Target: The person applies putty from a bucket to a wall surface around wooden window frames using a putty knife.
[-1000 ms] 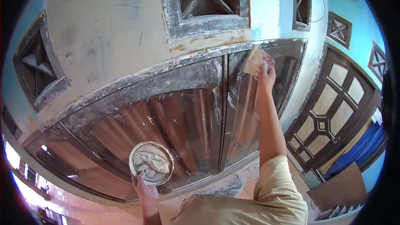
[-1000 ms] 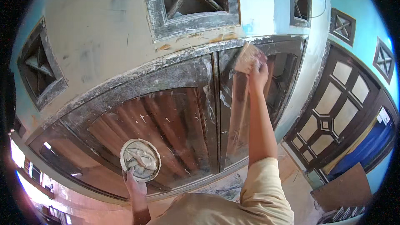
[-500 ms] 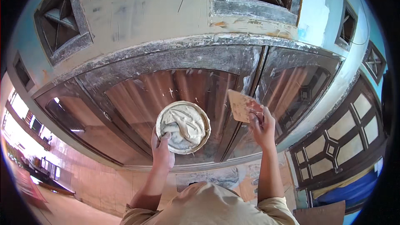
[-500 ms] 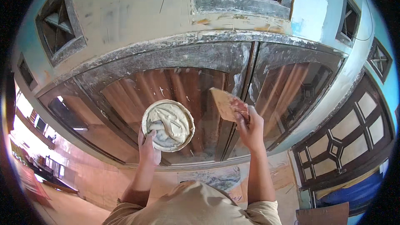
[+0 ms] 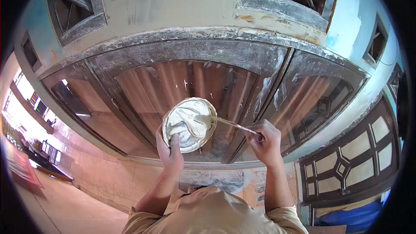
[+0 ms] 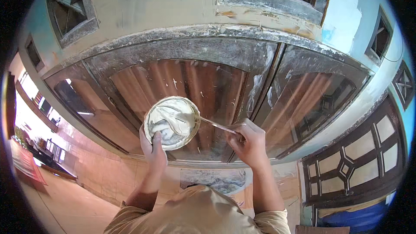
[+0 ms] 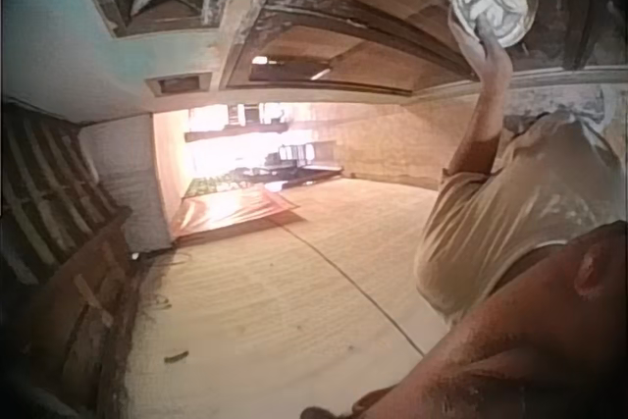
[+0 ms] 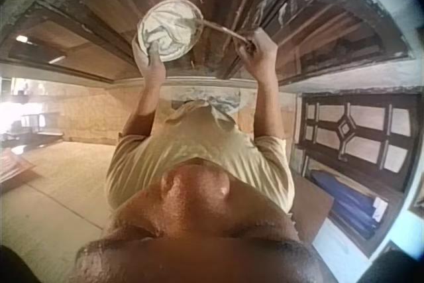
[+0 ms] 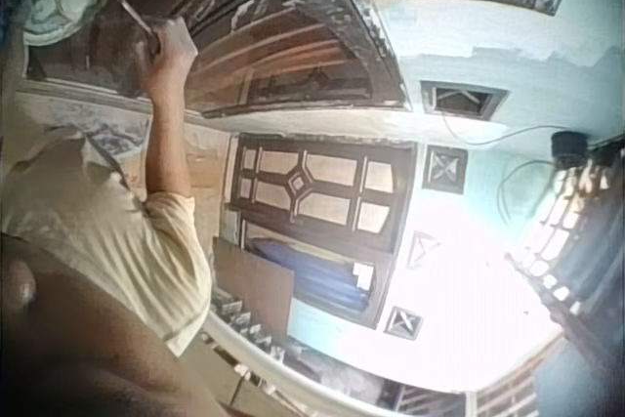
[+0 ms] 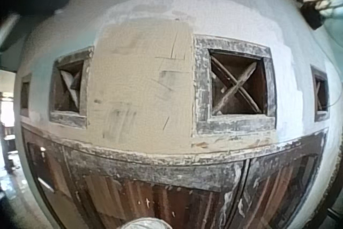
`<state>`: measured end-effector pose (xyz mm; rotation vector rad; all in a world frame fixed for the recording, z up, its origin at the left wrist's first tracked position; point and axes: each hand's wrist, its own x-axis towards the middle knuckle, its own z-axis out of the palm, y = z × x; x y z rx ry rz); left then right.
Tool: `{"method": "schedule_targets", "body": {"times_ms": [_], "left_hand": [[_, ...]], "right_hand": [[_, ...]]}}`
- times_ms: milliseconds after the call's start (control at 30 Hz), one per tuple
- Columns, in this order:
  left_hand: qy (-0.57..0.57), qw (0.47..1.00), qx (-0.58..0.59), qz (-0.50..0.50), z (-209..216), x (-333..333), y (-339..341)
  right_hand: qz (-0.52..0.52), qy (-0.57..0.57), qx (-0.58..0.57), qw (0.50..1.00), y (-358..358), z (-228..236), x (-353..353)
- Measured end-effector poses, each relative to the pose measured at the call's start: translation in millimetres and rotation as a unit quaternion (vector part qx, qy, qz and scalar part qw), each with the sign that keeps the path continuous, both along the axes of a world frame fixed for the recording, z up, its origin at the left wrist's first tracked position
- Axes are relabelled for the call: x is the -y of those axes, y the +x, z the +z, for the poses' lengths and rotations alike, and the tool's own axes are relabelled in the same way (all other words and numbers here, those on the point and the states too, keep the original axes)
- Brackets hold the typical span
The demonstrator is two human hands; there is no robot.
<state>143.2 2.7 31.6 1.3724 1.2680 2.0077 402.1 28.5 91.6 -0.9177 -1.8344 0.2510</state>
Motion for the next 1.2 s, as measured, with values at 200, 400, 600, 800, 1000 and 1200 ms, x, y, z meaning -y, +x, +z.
{"method": "schedule_targets", "body": {"times_ms": [200, 400, 600, 800, 1000, 1200], "left_hand": [[-0.020, 0.999, -0.048, 0.017, 3, 15, 13], [-0.046, 0.990, -0.133, 0.029, 6, 21, 14], [-0.043, 0.983, -0.180, 0.014, 17, 23, 15], [-0.049, 0.979, -0.197, -0.022, 11, 21, 10], [-0.103, 0.983, 0.085, -0.123, 5, 11, 7], [-0.082, 0.986, 0.115, -0.091, -12, 10, -1]], "right_hand": [[-0.028, 0.128, 0.109, 0.985, -9, -1, 7], [-0.037, 0.228, 0.216, 0.949, -12, 5, 11], [-0.059, 0.292, 0.258, 0.919, -13, 18, 11], [-0.079, 0.339, 0.243, 0.905, -20, 16, 14], [-0.055, 0.284, 0.146, 0.946, 1, -2, 12], [-0.143, -0.008, -0.173, 0.974, 42, -44, -29]]}}
